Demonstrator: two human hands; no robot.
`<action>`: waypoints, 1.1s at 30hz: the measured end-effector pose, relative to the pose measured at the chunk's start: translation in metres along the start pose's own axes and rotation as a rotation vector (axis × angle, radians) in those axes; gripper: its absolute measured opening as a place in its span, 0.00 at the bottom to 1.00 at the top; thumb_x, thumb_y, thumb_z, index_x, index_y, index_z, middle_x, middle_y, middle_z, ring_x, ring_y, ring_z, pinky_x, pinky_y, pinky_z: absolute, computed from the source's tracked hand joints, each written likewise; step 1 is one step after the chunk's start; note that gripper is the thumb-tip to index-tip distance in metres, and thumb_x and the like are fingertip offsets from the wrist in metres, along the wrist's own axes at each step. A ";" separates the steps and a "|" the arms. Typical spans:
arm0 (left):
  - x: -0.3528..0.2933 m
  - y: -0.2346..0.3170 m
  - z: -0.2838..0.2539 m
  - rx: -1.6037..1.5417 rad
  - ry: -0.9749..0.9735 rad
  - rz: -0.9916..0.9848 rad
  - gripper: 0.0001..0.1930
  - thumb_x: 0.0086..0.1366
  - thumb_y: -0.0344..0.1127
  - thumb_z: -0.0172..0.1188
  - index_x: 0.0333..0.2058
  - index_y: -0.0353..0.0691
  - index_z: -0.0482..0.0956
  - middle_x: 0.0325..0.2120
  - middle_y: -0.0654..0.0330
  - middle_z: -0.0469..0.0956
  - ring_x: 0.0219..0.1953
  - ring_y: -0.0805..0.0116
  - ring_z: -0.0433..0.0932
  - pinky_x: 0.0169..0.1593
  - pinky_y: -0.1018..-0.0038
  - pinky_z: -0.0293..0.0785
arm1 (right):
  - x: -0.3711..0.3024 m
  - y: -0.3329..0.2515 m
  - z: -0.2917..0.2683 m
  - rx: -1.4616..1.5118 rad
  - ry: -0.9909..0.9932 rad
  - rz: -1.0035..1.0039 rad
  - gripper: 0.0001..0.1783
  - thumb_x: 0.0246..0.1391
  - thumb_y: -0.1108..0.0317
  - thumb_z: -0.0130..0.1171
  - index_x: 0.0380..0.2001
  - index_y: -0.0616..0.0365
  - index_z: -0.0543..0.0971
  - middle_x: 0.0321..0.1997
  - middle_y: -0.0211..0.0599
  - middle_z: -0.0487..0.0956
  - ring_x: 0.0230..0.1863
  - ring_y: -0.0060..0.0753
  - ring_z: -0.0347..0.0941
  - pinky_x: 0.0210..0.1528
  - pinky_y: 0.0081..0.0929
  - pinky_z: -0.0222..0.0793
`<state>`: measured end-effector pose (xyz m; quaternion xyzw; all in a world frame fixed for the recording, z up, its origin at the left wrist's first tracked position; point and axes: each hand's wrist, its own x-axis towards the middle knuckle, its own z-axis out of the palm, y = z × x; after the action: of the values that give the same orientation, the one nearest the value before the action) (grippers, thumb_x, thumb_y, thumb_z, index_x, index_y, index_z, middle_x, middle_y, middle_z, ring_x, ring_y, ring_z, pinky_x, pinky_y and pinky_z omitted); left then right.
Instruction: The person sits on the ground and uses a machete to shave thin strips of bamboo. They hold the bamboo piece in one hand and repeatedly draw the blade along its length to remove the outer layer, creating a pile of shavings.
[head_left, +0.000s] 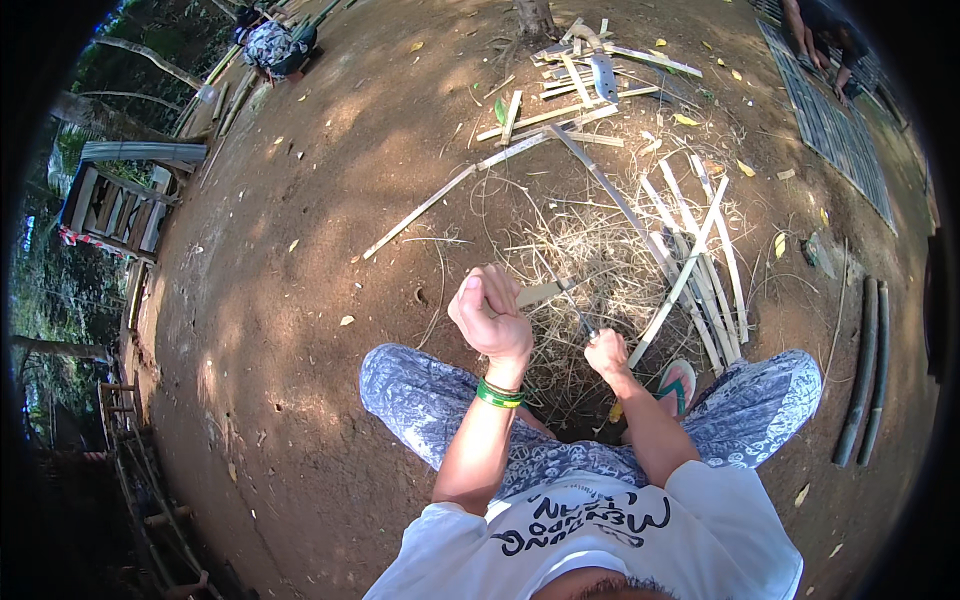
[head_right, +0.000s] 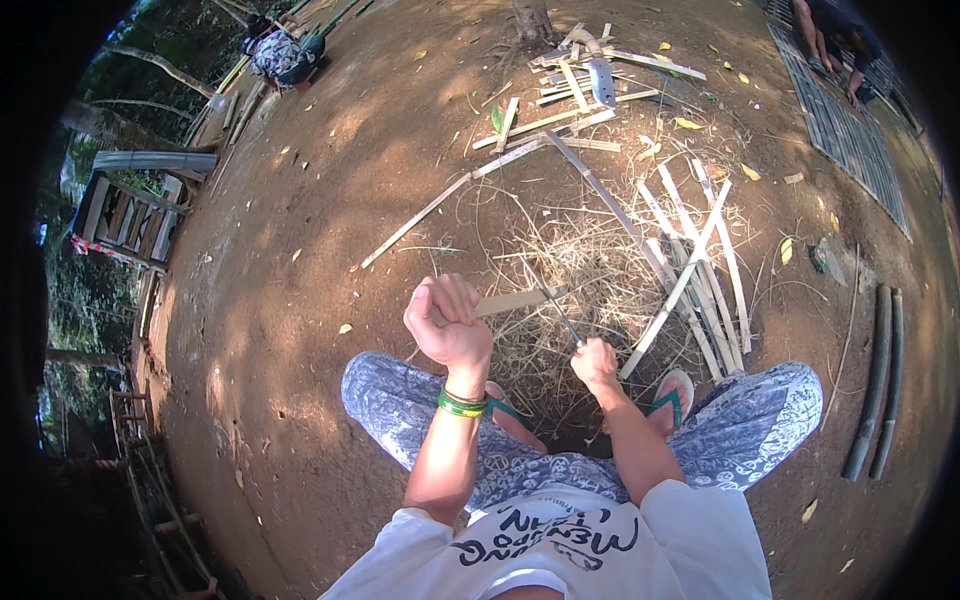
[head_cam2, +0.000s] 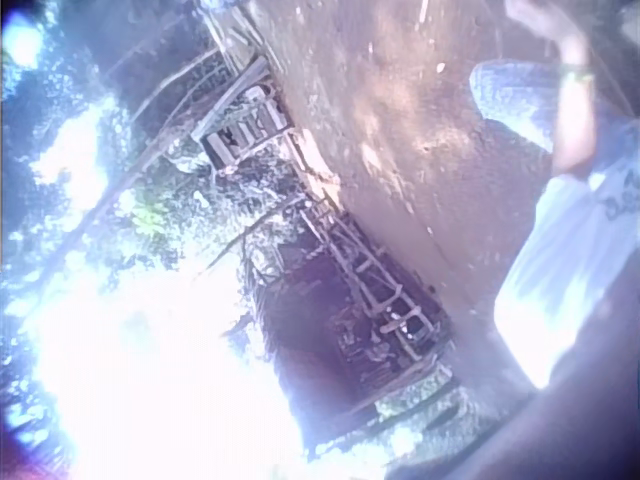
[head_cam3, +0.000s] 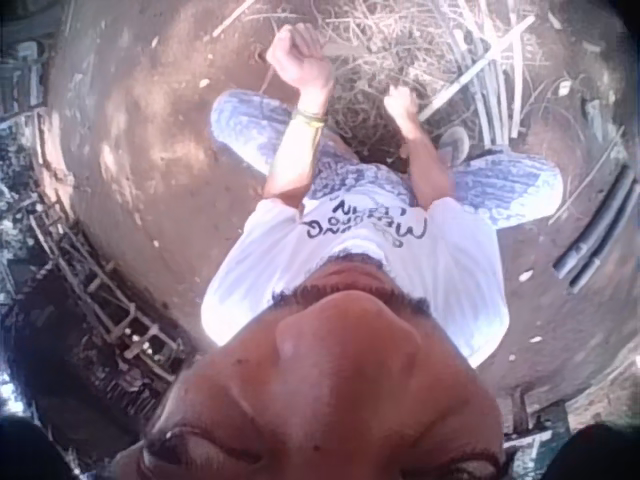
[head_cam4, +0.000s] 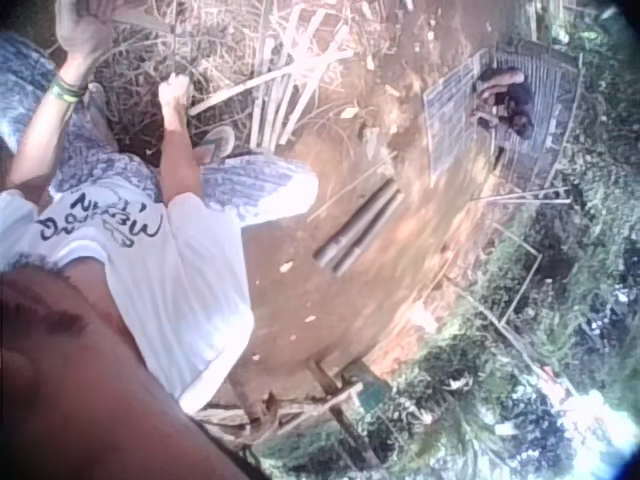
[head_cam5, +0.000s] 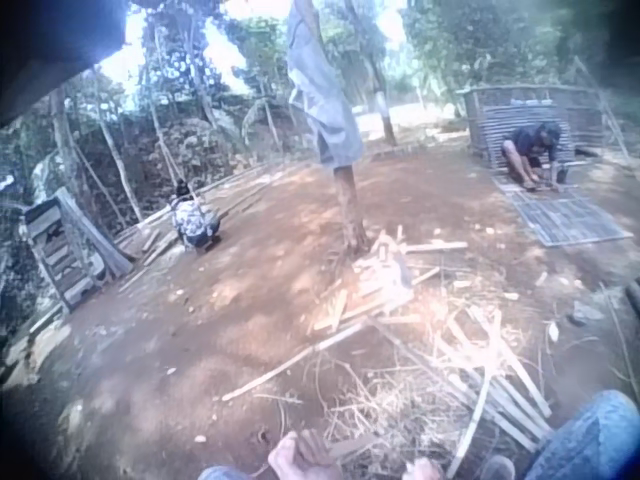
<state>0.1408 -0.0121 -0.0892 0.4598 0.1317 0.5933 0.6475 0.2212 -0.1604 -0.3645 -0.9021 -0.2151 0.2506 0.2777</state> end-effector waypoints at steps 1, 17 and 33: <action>0.005 0.003 -0.012 -0.049 0.051 -0.022 0.23 0.69 0.43 0.45 0.14 0.47 0.57 0.08 0.69 0.54 0.12 0.76 0.52 0.20 0.75 0.47 | -0.008 -0.022 -0.008 0.002 -0.074 -0.054 0.11 0.47 0.64 0.62 0.27 0.63 0.81 0.29 0.55 0.82 0.35 0.56 0.81 0.40 0.46 0.77; 0.025 0.000 0.007 0.111 -0.002 0.040 0.23 0.69 0.40 0.44 0.13 0.45 0.55 0.08 0.66 0.53 0.12 0.75 0.51 0.19 0.73 0.49 | 0.009 -0.011 -0.015 0.191 -0.292 0.193 0.12 0.51 0.59 0.67 0.31 0.56 0.83 0.26 0.43 0.82 0.25 0.43 0.80 0.29 0.40 0.73; 0.014 -0.001 -0.015 0.006 -0.091 -0.048 0.22 0.70 0.45 0.42 0.14 0.49 0.57 0.08 0.69 0.54 0.13 0.75 0.51 0.21 0.74 0.49 | 0.002 0.001 0.002 0.116 -0.135 -0.110 0.13 0.48 0.61 0.63 0.28 0.60 0.79 0.31 0.51 0.82 0.38 0.56 0.79 0.42 0.44 0.75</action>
<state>0.1341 0.0072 -0.0926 0.4847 0.1148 0.5560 0.6654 0.2214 -0.1592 -0.3674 -0.8525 -0.2675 0.3073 0.3276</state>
